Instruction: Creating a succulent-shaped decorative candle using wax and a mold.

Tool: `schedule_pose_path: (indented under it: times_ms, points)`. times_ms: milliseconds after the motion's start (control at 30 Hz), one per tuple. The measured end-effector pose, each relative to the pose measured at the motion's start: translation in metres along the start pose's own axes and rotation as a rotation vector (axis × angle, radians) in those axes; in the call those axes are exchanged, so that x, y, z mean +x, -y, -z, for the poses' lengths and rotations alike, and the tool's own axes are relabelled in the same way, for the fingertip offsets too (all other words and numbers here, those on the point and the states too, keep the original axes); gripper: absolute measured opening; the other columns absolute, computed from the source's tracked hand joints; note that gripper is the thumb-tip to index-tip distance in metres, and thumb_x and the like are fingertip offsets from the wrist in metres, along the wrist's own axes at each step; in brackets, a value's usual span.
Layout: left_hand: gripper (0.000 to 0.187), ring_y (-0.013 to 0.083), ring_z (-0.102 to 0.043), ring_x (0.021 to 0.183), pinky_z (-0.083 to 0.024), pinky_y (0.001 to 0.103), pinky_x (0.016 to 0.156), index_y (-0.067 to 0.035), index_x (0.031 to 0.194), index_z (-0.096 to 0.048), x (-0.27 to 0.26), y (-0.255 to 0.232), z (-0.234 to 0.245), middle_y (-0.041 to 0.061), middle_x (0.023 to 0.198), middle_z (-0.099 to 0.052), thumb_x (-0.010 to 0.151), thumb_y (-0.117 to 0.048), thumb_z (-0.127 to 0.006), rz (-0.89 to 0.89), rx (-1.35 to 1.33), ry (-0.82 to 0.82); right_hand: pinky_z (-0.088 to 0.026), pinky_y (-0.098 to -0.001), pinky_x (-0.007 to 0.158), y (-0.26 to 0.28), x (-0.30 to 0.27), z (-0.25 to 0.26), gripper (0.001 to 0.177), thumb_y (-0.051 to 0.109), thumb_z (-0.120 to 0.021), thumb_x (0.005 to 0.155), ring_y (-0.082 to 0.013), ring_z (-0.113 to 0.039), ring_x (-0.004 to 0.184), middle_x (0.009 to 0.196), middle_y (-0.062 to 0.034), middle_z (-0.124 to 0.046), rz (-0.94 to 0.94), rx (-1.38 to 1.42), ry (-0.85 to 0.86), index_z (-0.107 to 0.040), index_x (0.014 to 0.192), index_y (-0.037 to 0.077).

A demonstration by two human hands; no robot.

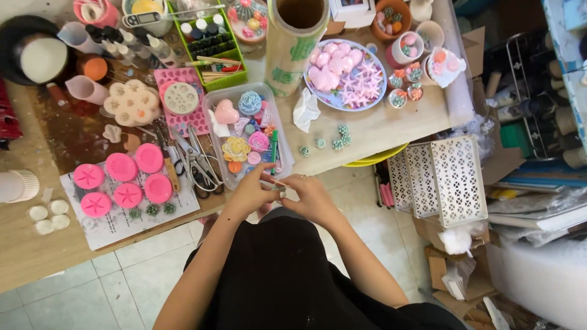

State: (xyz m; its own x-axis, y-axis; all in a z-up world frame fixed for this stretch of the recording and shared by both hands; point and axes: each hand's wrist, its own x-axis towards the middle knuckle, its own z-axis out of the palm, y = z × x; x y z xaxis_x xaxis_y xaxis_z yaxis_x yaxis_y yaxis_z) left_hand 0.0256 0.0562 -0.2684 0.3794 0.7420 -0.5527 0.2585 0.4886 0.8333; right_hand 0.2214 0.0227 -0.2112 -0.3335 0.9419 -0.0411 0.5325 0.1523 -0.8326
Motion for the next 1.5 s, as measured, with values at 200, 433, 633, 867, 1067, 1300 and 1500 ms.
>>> schedule_pose_path:
  times_ms: [200, 433, 633, 867, 1067, 1300, 1500]
  points:
    - [0.07, 0.0205, -0.071, 0.098, -0.059, 0.033, 0.074, -0.004, 0.146, -0.052, 0.035, 0.082, -0.003, 0.015, 0.124, -0.066, 0.082, -0.008, -0.08, 0.186, -0.311, -0.018, -0.057, -0.0435, 0.076, -0.114, 0.005, -0.036, 0.041, 0.023, -0.084, 0.067, -0.0328, -0.07, 0.08, 0.098, -0.0101, -0.076, -0.439, -0.07, -0.236, -0.071, 0.103, 0.007]
    - [0.065, 0.0213, -0.071, 0.115, -0.059, 0.033, 0.091, 0.003, 0.138, -0.058, 0.008, 0.088, 0.036, 0.013, 0.125, -0.073, 0.074, 0.012, -0.069, -0.091, -0.31, -0.414, -0.055, -0.0498, 0.077, -0.237, 0.003, -0.05, 0.038, 0.026, -0.083, 0.074, -0.0379, -0.069, 0.093, 0.104, -0.0153, -0.07, -0.652, -0.421, -0.44, -0.067, 0.104, 0.008]
    - [0.029, 0.0172, -0.069, 0.086, -0.057, 0.027, 0.073, 0.002, 0.117, -0.072, -0.017, 0.049, 0.067, 0.011, 0.102, -0.074, 0.089, 0.007, -0.075, -0.012, -0.564, -0.691, -0.054, -0.0513, 0.073, -0.237, 0.021, -0.034, 0.039, 0.023, -0.079, 0.081, -0.0398, -0.068, 0.092, 0.115, -0.0155, -0.067, -0.544, -0.522, -0.477, -0.063, 0.115, 0.01]
    - [0.028, 0.0142, -0.05, 0.059, -0.043, 0.028, 0.048, -0.003, 0.093, -0.063, -0.01, 0.118, 0.089, 0.004, 0.075, -0.054, 0.113, -0.023, -0.067, -0.159, -0.922, -0.743, -0.055, -0.049, 0.069, -0.231, 0.029, -0.056, 0.049, 0.026, -0.082, 0.078, -0.0344, -0.069, 0.081, 0.088, -0.0119, -0.068, -0.494, -0.409, -0.4, -0.062, 0.121, 0.013]
    - [0.011, 0.021, -0.071, 0.076, -0.058, 0.032, 0.063, -0.009, 0.105, -0.052, -0.017, 0.061, 0.061, 0.009, 0.098, -0.069, 0.098, -0.014, -0.058, -0.027, -0.748, -0.759, -0.053, -0.0492, 0.064, -0.247, 0.034, -0.089, 0.057, 0.03, -0.081, 0.081, -0.0339, -0.069, 0.073, 0.074, -0.0098, -0.069, -0.481, -0.293, -0.325, -0.058, 0.129, 0.011]
    - [0.021, 0.0198, -0.071, 0.084, -0.056, 0.03, 0.073, -0.004, 0.118, -0.061, -0.023, 0.033, 0.029, 0.01, 0.103, -0.069, 0.101, -0.016, -0.061, -0.084, -0.435, -0.622, -0.038, -0.0261, 0.046, -0.231, 0.043, -0.054, 0.038, 0.032, -0.073, 0.096, -0.0083, -0.05, 0.051, 0.069, 0.0012, -0.062, -0.649, 0.768, -0.351, -0.061, 0.117, 0.002]
    - [0.041, 0.0234, -0.067, 0.11, -0.052, 0.034, 0.092, -0.005, 0.13, -0.064, -0.068, -0.1, 0.001, 0.01, 0.118, -0.069, 0.09, -0.011, -0.071, -0.596, 0.17, -0.419, -0.022, -0.0209, 0.044, -0.057, 0.023, 0.036, 0.06, 0.047, -0.049, 0.107, -0.0036, -0.031, 0.049, 0.068, 0.0061, -0.042, -0.488, 1.728, 0.198, -0.054, 0.133, -0.007]
